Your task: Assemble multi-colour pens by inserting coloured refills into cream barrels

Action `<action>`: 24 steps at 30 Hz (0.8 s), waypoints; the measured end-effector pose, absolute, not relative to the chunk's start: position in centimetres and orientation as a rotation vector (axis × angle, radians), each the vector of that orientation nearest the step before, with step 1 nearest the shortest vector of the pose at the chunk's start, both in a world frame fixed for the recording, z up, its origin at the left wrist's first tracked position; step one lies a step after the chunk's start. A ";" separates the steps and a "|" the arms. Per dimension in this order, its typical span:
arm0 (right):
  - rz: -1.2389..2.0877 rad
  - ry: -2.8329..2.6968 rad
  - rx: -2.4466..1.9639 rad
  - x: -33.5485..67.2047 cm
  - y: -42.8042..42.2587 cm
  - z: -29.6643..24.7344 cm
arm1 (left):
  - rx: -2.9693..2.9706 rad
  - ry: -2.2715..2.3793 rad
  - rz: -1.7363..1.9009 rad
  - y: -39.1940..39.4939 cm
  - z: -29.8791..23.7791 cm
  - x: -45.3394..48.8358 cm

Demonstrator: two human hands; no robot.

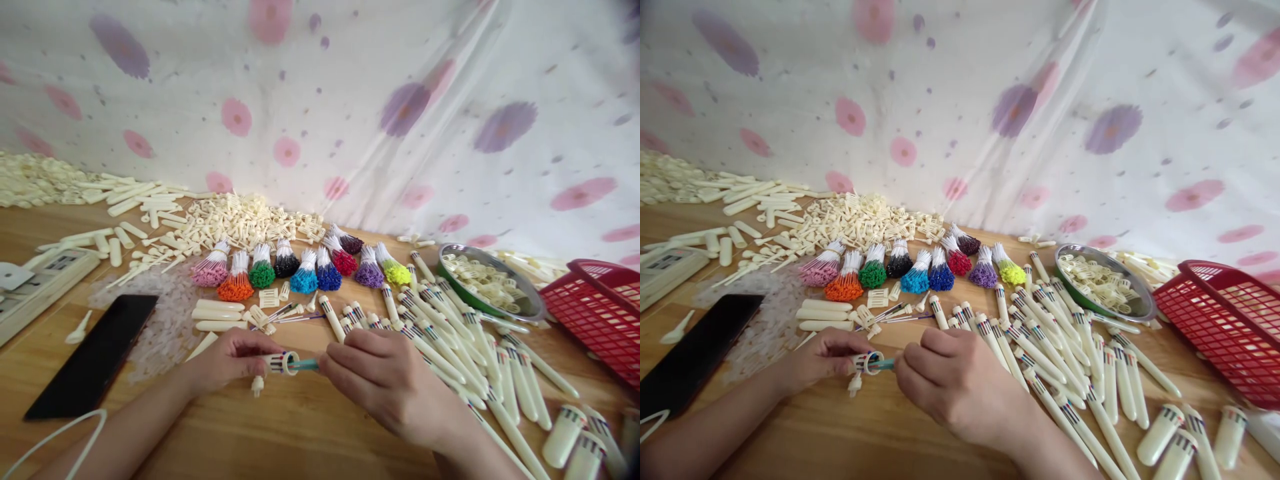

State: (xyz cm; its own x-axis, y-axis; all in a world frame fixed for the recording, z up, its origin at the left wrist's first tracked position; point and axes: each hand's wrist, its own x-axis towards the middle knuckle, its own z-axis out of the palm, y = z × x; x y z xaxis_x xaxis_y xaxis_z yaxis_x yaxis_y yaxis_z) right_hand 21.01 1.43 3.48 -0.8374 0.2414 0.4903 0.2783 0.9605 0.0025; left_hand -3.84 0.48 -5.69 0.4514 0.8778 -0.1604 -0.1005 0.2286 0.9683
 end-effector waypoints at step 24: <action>0.173 -2.620 -1.763 19.1 6.1 -3.0 | 0.904 1.082 1.069 1.0 -6.6 -4.1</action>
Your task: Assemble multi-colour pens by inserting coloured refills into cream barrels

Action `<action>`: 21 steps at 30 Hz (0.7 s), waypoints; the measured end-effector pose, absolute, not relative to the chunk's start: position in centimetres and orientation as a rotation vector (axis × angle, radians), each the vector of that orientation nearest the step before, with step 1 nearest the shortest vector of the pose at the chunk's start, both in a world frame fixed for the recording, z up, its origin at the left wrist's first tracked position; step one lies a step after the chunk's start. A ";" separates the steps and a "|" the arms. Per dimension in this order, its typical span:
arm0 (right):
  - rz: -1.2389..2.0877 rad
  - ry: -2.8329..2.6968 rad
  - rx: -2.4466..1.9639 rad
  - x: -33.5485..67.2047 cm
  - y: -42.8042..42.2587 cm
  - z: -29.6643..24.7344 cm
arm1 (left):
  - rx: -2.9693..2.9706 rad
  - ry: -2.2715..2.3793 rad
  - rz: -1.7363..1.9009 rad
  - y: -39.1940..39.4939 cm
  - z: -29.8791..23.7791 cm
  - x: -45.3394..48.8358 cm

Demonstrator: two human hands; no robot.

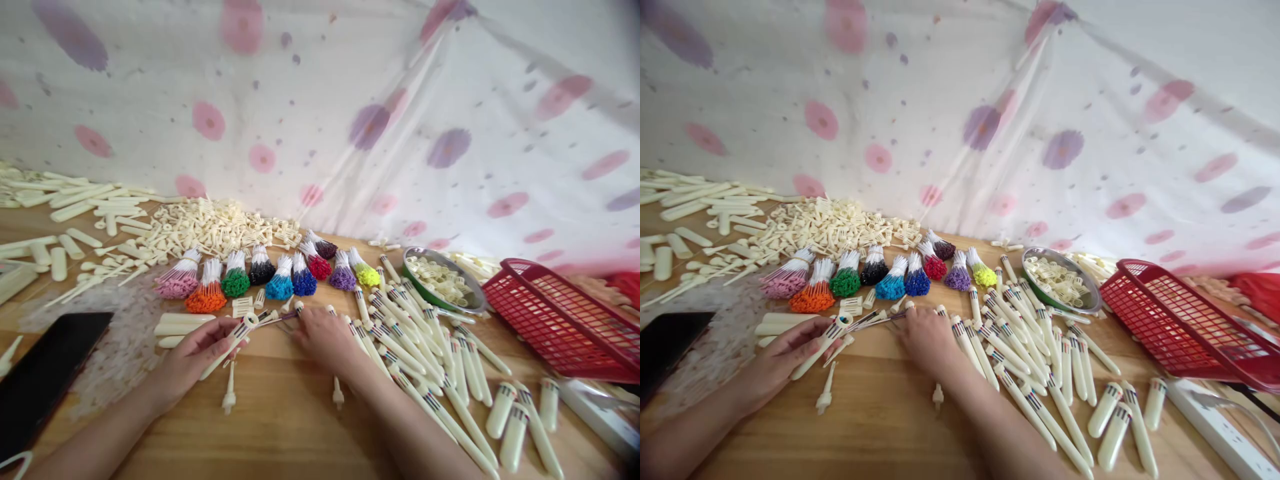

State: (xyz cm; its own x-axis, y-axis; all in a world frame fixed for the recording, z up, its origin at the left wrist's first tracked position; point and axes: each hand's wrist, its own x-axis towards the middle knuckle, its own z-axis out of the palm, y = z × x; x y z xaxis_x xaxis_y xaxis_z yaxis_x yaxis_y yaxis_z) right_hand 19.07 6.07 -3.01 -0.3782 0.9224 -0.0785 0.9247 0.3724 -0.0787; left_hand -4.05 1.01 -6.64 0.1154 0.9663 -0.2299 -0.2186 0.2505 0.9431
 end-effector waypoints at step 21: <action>-0.970 1.884 2.322 34.2 21.1 -2.3 | 1.046 1.117 1.000 1.1 -6.9 -3.9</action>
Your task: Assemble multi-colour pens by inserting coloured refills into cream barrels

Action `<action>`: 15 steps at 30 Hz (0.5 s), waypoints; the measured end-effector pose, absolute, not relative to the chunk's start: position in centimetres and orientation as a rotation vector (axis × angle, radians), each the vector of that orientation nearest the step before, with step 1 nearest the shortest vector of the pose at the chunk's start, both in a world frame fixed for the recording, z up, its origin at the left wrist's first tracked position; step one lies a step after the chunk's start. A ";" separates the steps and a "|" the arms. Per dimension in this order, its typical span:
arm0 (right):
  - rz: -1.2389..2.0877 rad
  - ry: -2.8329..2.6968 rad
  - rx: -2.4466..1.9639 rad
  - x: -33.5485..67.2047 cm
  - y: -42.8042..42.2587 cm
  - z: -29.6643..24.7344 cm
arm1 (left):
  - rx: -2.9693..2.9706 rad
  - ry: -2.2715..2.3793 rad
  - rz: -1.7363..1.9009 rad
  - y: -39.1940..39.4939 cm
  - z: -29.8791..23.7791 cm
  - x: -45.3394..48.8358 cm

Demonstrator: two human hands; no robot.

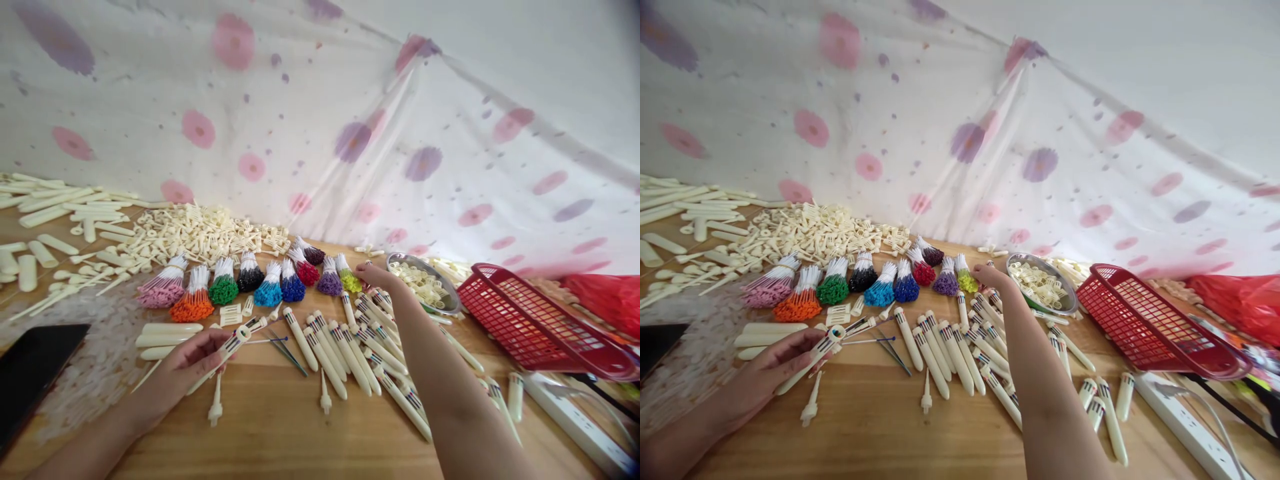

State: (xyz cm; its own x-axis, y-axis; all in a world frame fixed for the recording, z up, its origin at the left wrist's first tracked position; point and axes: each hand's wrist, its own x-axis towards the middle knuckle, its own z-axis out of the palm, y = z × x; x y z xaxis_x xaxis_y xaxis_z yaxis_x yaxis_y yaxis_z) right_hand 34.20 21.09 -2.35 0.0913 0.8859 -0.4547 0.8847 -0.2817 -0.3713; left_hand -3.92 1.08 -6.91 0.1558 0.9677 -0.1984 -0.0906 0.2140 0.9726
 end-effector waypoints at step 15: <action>0.631 -2.052 -2.115 34.9 17.2 -3.0 | 1.052 1.137 1.006 1.0 -7.1 -4.0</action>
State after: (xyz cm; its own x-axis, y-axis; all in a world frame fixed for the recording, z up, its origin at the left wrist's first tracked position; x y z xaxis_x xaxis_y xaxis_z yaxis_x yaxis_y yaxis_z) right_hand 34.92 17.23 -3.02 -0.0109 0.9785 -0.2059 0.9252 -0.0683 -0.3733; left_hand -3.99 1.01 -7.06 0.1400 0.9702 -0.1977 -0.0780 0.2099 0.9746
